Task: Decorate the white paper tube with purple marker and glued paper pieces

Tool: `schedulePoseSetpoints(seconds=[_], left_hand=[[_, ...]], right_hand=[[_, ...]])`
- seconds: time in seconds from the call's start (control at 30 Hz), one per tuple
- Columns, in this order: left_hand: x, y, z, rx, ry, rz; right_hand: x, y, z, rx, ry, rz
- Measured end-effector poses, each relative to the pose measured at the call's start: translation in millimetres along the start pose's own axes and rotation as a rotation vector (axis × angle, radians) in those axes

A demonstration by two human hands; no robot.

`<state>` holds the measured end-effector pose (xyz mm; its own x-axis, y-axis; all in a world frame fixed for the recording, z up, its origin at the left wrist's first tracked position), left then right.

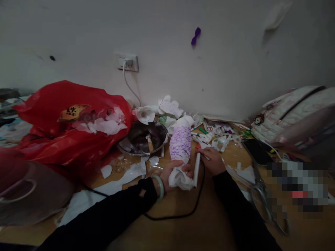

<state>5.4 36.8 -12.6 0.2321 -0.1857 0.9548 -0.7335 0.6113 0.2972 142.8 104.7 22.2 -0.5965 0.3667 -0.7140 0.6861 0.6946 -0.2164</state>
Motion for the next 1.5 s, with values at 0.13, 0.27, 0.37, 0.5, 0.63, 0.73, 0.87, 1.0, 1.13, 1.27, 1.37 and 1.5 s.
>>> schedulePoseSetpoints(seconds=[0.13, 0.27, 0.37, 0.5, 0.63, 0.73, 0.87, 1.0, 1.13, 1.27, 1.37, 1.5], left_hand=[[-3.7, -3.7, 0.4, -0.039, -0.029, -0.021], [-4.0, -6.0, 1.3, -0.068, -0.025, -0.03], [-1.0, -4.9, 2.1, -0.057, 0.015, -0.013], [1.2, -1.3, 0.8, -0.028, 0.08, 0.015], [-1.1, 1.4, -1.3, 0.007, 0.132, 0.029], [-3.4, 2.4, -2.4, 0.053, 0.165, 0.041], [-3.9, 2.3, -3.6, 0.124, 0.204, 0.049], [-3.6, 1.8, -4.7, 0.164, 0.245, 0.048], [-3.9, 2.4, -5.7, 0.175, 0.28, 0.048], [-2.2, 2.4, -6.5, 0.185, 0.299, 0.043], [-2.5, 0.1, -7.3, 0.195, 0.314, 0.034], [-7.5, -3.7, -7.9, 0.204, 0.341, 0.018]], right_hand=[[-4.1, -6.7, 0.9, -0.067, 0.034, -0.009], [-8.4, -10.8, 0.0, -0.106, 0.081, -0.019], [-11.4, -16.9, -1.6, -0.114, 0.102, -0.027], [-17.2, -26.7, -2.4, -0.088, 0.139, -0.074], [-21.8, -32.4, -1.9, -0.042, 0.202, -0.121], [-20.5, -34.5, 0.0, -0.019, 0.209, -0.127], [-12.9, -40.5, 10.3, -0.088, 0.195, -0.142], [-7.8, -50.3, 23.1, -0.152, 0.186, -0.174], [-8.9, -62.4, 23.5, -0.234, 0.153, -0.154], [-9.6, -68.3, 18.7, -0.247, 0.171, -0.054], [-9.8, -70.1, 18.6, -0.224, 0.203, 0.029], [-12.0, -75.3, 22.3, -0.171, 0.251, 0.135]])
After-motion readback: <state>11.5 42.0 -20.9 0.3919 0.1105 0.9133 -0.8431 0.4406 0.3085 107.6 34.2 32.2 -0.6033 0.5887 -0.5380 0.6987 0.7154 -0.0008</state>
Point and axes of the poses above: each hand's wrist, its own z-axis away from the middle knuckle, its own x-axis out of the palm, y = z × x, the point moved 4 cm from there along -z, towards the middle knuckle, and after that the axes turned 7 degrees about z, right-handed, at the moved point
